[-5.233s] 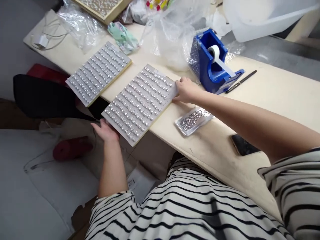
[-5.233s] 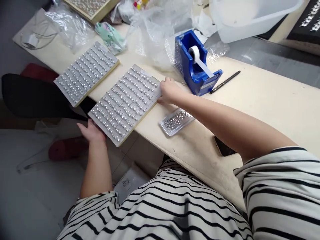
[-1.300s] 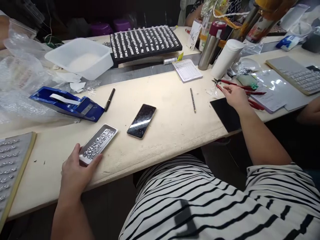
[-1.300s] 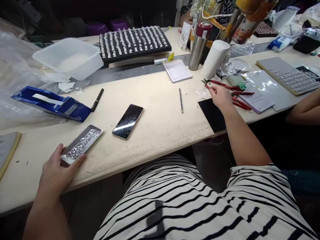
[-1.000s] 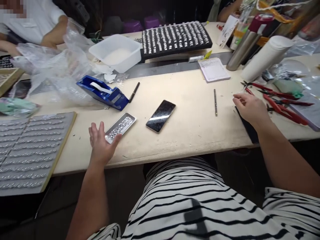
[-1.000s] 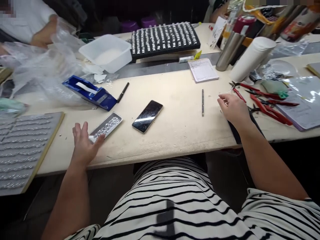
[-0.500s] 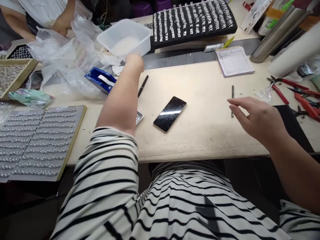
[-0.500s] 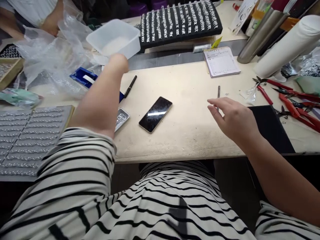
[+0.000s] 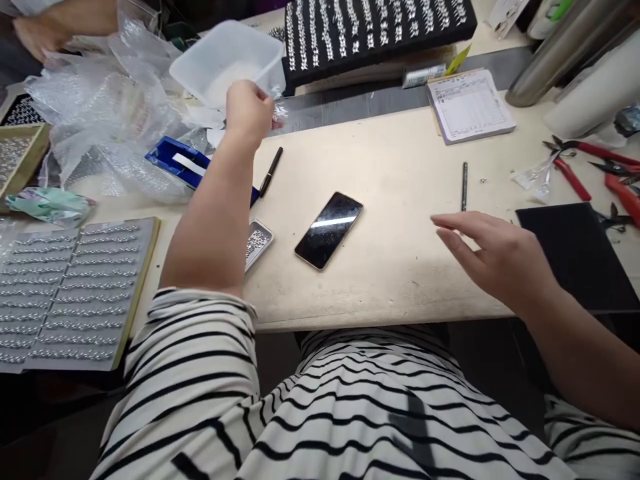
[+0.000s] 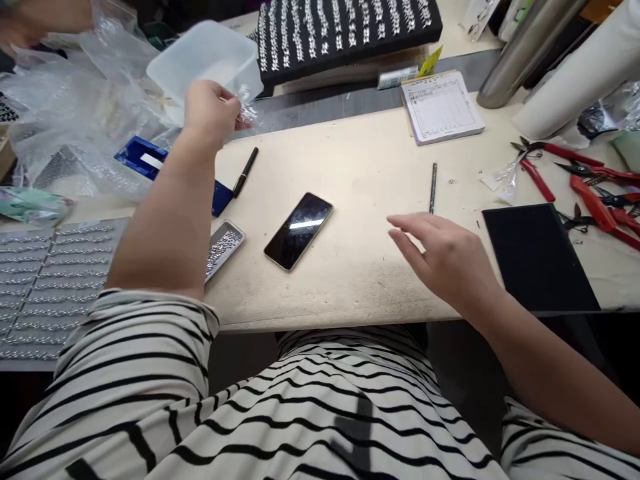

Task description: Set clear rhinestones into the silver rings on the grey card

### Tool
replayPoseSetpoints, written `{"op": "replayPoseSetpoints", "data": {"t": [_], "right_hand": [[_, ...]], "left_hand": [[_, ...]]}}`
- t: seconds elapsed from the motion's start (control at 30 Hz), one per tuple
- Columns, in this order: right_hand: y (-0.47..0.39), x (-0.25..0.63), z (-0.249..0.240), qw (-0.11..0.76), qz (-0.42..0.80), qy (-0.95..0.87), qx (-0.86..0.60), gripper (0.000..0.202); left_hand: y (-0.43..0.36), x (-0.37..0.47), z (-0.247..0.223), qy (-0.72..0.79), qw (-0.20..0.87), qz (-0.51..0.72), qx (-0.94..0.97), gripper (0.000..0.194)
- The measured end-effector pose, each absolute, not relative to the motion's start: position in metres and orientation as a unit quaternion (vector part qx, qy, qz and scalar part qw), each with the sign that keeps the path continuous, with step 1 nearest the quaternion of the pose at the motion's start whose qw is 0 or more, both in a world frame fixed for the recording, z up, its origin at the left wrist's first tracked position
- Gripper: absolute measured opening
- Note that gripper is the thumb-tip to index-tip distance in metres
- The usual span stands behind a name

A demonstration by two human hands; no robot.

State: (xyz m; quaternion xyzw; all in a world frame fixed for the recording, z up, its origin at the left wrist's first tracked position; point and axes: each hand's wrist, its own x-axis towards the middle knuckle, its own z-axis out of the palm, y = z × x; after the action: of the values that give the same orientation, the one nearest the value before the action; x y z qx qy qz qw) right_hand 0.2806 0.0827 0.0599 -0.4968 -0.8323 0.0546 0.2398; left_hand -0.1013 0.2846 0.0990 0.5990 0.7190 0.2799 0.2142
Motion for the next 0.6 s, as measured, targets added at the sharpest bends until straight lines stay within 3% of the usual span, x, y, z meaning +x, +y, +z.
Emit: {"op": "replayPoseSetpoints", "data": {"t": [0.1,0.27,0.47,0.6], "right_hand": [[0.087,0.248,0.067,0.282,0.135,-0.817,-0.485,0.035],[0.082,0.199,0.072,0.38,0.158,-0.803,-0.431,0.037],[0.069,0.168,0.059,0.352,0.22,-0.781,-0.466,0.035],[0.067,0.171,0.047,0.344,0.301,-0.742,-0.491,0.026]], "left_hand": [[0.239,-0.073,0.098,0.682,0.255,0.321,0.605,0.024],[0.148,-0.026,0.081,0.582,0.312,0.385,0.645,0.013],[0.093,-0.005,0.048,0.482,0.398,0.437,0.647,0.019],[0.075,-0.006,0.028,0.441,0.408,0.431,0.673,0.042]]}}
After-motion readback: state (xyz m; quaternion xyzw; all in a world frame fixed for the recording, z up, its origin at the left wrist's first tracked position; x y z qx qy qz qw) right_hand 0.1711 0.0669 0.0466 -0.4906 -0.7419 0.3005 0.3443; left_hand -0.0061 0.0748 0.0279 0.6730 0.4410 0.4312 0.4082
